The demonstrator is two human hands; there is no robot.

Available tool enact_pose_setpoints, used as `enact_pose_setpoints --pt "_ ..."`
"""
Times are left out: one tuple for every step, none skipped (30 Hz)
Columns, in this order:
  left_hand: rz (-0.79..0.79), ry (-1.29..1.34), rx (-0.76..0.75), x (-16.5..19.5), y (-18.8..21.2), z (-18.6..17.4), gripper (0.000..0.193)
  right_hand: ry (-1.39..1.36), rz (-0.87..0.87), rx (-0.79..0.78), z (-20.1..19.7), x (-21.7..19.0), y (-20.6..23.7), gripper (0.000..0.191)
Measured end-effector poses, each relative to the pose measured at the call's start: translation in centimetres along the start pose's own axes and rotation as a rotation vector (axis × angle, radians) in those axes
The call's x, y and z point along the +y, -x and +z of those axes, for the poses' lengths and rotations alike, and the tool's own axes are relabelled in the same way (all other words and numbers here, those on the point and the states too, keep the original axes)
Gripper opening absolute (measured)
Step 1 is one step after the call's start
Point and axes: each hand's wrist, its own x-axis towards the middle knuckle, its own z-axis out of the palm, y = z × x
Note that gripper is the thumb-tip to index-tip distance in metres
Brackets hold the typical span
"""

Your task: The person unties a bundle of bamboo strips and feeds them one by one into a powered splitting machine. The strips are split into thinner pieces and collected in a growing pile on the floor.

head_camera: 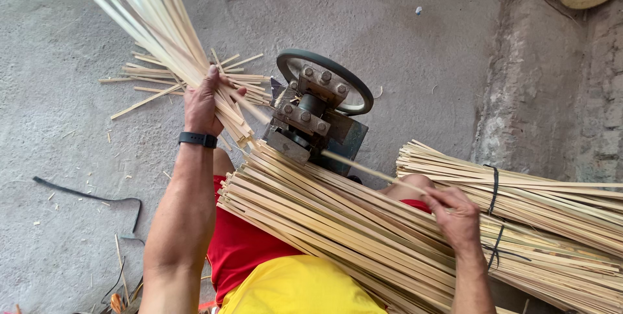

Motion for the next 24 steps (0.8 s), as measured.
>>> enact_pose_setpoints --pt "-0.007 0.044 -0.005 0.2 0.0 0.0 0.020 0.050 -0.023 0.071 -0.4 0.2 -0.1 0.015" --pt "-0.015 0.088 -0.009 0.4 0.1 -0.1 0.020 0.099 -0.046 0.140 -0.6 0.4 -0.3 0.018" --pt "-0.006 0.053 0.006 0.4 0.3 0.0 0.021 0.145 -0.072 0.148 0.0 0.5 -0.7 0.017" --pt "0.002 0.019 0.017 0.4 0.5 0.1 0.022 0.192 -0.096 0.159 0.8 0.6 -1.2 0.017" --pt "0.010 -0.015 0.029 0.4 0.8 0.2 0.023 0.239 -0.121 0.170 1.2 0.6 -1.6 0.016" --pt "0.006 -0.027 0.027 0.3 1.0 0.5 0.022 0.220 -0.108 0.181 1.6 0.6 -1.8 0.016" --pt "0.003 -0.039 0.025 0.1 1.2 0.8 0.024 0.200 -0.096 0.190 2.1 0.5 -1.9 0.016" --pt "0.001 -0.051 0.025 0.0 1.4 1.0 0.027 0.179 -0.084 0.199 2.2 0.4 -1.9 0.017" --pt "-0.009 -0.058 0.020 -0.2 1.5 1.3 0.029 0.116 -0.077 0.202 2.1 0.4 -1.9 0.017" --pt "-0.018 -0.065 0.017 -0.4 1.6 1.5 0.030 0.052 -0.070 0.204 2.0 0.3 -1.8 0.018" --pt "-0.029 -0.073 0.014 -0.4 1.7 1.6 0.032 -0.011 -0.062 0.205 1.9 0.2 -1.6 0.018" --pt "-0.038 -0.087 0.018 -0.4 1.7 1.6 0.033 0.047 -0.076 0.202 1.8 0.1 -1.6 0.019" --pt "-0.049 -0.101 0.022 -0.5 1.7 1.7 0.033 0.106 -0.087 0.199 1.8 0.0 -1.6 0.020" --pt "-0.063 -0.118 0.022 -0.7 1.7 1.7 0.035 0.165 -0.094 0.200 1.8 -0.3 -1.5 0.020" --pt "-0.054 -0.114 -0.001 -0.9 1.6 1.8 0.036 0.167 -0.060 0.173 2.3 -0.5 -1.7 0.019" --pt "-0.045 -0.109 -0.021 -1.1 1.7 1.9 0.037 0.170 -0.026 0.145 3.2 -0.9 -2.2 0.018" --pt "-0.035 -0.106 -0.043 -1.3 1.7 2.0 0.038 0.171 0.007 0.118 4.0 -1.3 -2.5 0.018" --pt "-0.041 -0.127 -0.037 -1.4 1.6 2.1 0.038 0.184 -0.064 0.122 4.8 -1.7 -2.8 0.020" --pt "-0.046 -0.147 -0.028 -1.5 1.7 2.1 0.038 0.197 -0.137 0.124 5.8 -2.3 -3.0 0.023" --pt "-0.051 -0.169 -0.018 -1.5 1.7 2.2 0.038 0.209 -0.210 0.125 6.6 -2.8 -3.1 0.026" --pt "-0.049 -0.188 -0.018 -1.5 1.7 2.3 0.037 0.293 -0.291 0.165 7.1 -3.3 -3.0 0.025" --pt "-0.048 -0.207 -0.018 -1.5 1.7 2.4 0.037 0.377 -0.373 0.204 7.6 -3.7 -3.0 0.024" --pt "-0.046 -0.224 -0.017 -1.4 1.7 2.5 0.036 0.462 -0.457 0.242 7.9 -4.0 -3.0 0.024" --pt "-0.051 -0.206 -0.032 -1.4 1.7 2.5 0.034 0.433 -0.474 0.209 8.0 -4.3 -2.8 0.021"
